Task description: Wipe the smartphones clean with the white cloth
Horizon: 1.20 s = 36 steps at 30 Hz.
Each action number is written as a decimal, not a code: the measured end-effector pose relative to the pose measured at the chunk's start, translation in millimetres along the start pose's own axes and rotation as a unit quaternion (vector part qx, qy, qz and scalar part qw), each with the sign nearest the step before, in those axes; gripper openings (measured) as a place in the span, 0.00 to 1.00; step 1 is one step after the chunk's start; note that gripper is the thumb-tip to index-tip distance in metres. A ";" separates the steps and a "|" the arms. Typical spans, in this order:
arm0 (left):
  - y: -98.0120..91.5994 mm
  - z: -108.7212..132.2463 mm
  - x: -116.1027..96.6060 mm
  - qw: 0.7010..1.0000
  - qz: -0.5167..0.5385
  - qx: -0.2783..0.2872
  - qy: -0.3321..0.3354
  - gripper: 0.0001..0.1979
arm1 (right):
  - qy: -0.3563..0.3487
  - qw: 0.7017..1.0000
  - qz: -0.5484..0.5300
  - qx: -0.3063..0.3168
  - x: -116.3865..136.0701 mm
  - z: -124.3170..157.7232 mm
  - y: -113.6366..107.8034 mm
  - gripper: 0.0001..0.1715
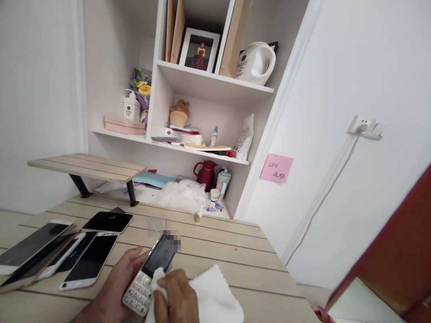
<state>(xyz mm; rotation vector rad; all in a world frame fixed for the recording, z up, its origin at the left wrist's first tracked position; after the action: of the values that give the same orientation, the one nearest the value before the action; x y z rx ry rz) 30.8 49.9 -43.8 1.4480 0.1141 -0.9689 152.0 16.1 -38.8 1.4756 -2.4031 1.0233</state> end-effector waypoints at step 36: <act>-0.6 1.3 -1.3 1.000 -0.015 0.000 0.011 0.20 | -0.120 0.989 0.089 0.020 19.1 3.2 8.6 0.11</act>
<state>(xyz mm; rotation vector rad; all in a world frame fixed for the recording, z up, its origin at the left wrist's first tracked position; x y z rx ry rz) 29.0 49.6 -43.2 1.4600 0.1521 -0.9769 135.8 2.6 -36.8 1.4981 -2.7402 0.9842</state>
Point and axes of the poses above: each hand's wrist, its own z-axis away from the middle knuckle, its own y-axis out of the palm, x = y × z, the point moved 6 cm from there along -z, towards the middle knuckle, and after that the axes turned 4 degrees about -y, right-handed, at the moved point
